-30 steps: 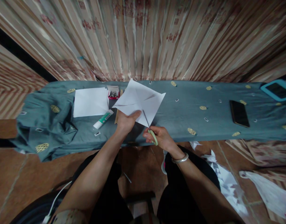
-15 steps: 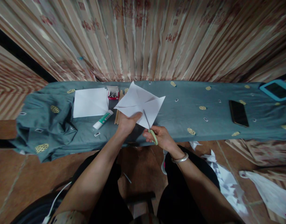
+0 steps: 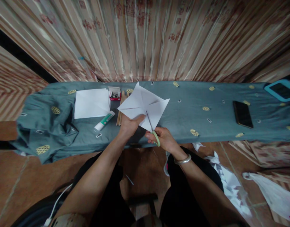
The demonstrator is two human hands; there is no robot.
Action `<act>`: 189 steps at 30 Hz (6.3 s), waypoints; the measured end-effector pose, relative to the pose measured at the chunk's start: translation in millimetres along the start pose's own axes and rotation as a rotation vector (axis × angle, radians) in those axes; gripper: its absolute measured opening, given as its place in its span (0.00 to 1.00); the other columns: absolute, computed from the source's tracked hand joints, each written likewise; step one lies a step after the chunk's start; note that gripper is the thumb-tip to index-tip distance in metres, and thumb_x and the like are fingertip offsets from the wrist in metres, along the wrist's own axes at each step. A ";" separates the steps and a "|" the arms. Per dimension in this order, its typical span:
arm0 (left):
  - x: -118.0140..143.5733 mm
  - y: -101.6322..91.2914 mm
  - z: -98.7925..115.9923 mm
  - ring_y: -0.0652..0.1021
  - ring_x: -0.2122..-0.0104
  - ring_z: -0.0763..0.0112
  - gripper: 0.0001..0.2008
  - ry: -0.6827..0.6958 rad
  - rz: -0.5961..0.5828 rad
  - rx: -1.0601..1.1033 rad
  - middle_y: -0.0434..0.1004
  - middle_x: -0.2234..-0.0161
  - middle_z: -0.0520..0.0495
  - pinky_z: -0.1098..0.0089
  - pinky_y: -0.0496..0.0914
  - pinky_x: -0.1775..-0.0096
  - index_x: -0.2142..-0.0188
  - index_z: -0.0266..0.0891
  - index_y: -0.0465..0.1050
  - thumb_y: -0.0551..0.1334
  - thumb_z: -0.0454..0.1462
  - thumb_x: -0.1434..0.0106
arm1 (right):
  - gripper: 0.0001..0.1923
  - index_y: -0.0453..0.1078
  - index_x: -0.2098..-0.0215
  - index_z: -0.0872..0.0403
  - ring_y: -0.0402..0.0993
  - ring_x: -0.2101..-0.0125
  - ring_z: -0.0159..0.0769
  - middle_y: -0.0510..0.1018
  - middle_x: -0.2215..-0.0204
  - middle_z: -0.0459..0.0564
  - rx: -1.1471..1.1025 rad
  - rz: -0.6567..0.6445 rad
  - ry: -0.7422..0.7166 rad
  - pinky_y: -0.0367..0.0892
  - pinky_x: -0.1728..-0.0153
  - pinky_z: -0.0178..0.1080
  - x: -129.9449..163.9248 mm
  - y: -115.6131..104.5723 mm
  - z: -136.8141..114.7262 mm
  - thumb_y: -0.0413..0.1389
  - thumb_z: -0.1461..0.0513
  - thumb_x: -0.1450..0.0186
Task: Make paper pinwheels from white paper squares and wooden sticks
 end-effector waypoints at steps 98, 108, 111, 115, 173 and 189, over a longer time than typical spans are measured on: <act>20.9 21.3 -26.7 0.61 0.36 0.50 0.19 0.490 -0.621 -0.990 0.65 0.38 0.35 0.47 0.58 0.37 0.45 0.35 0.71 0.58 0.38 0.34 | 0.21 0.73 0.51 0.63 0.73 0.51 0.57 0.77 0.53 0.69 1.108 0.739 0.084 0.66 0.48 0.53 -3.0 -173.0 24.7 0.49 0.59 0.35; 24.5 22.1 -26.2 0.59 0.35 0.51 0.21 0.477 -0.621 -1.006 0.64 0.38 0.34 0.46 0.57 0.37 0.42 0.36 0.66 0.58 0.38 0.34 | 0.24 0.66 0.40 0.57 0.64 0.40 0.44 0.69 0.40 0.58 0.929 0.313 -0.477 0.61 0.39 0.49 -59.5 -43.4 7.5 0.43 0.66 0.32; 25.8 23.0 -25.6 0.58 0.34 0.49 0.19 0.476 -0.632 -1.030 0.63 0.38 0.33 0.46 0.56 0.37 0.45 0.36 0.69 0.57 0.39 0.33 | 0.25 0.65 0.40 0.59 0.62 0.39 0.44 0.68 0.40 0.60 0.976 0.259 -0.468 0.60 0.40 0.49 -71.8 -29.2 7.7 0.42 0.68 0.33; 27.3 23.9 -25.7 0.58 0.34 0.47 0.17 0.473 -0.635 -1.045 0.61 0.37 0.33 0.47 0.55 0.37 0.48 0.36 0.73 0.57 0.39 0.33 | 0.24 0.67 0.42 0.60 0.61 0.40 0.47 0.68 0.40 0.62 1.009 0.234 -0.429 0.61 0.42 0.49 -84.2 -27.4 8.5 0.42 0.69 0.33; 29.0 23.3 -31.2 0.62 0.36 0.53 0.19 0.560 -0.646 -1.006 0.64 0.38 0.36 0.47 0.53 0.36 0.44 0.36 0.66 0.57 0.38 0.33 | 0.22 0.69 0.48 0.61 0.71 0.48 0.51 0.76 0.50 0.63 0.906 0.705 -0.403 0.64 0.45 0.55 -61.3 -112.1 39.4 0.50 0.66 0.41; 15.1 25.6 -36.9 0.66 0.39 0.54 0.20 0.461 -0.539 -0.917 0.63 0.38 0.37 0.51 0.62 0.40 0.44 0.35 0.67 0.54 0.32 0.35 | 0.17 0.75 0.52 0.56 0.70 0.50 0.46 0.77 0.52 0.58 0.801 0.235 -0.566 0.66 0.45 0.51 -35.7 -49.0 18.7 0.46 0.67 0.33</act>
Point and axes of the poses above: each hand's wrist, its own x-axis away from the middle knuckle, its own y-axis out of the palm, z = x × y, the point moved 1 cm from there along -x, towards the middle knuckle
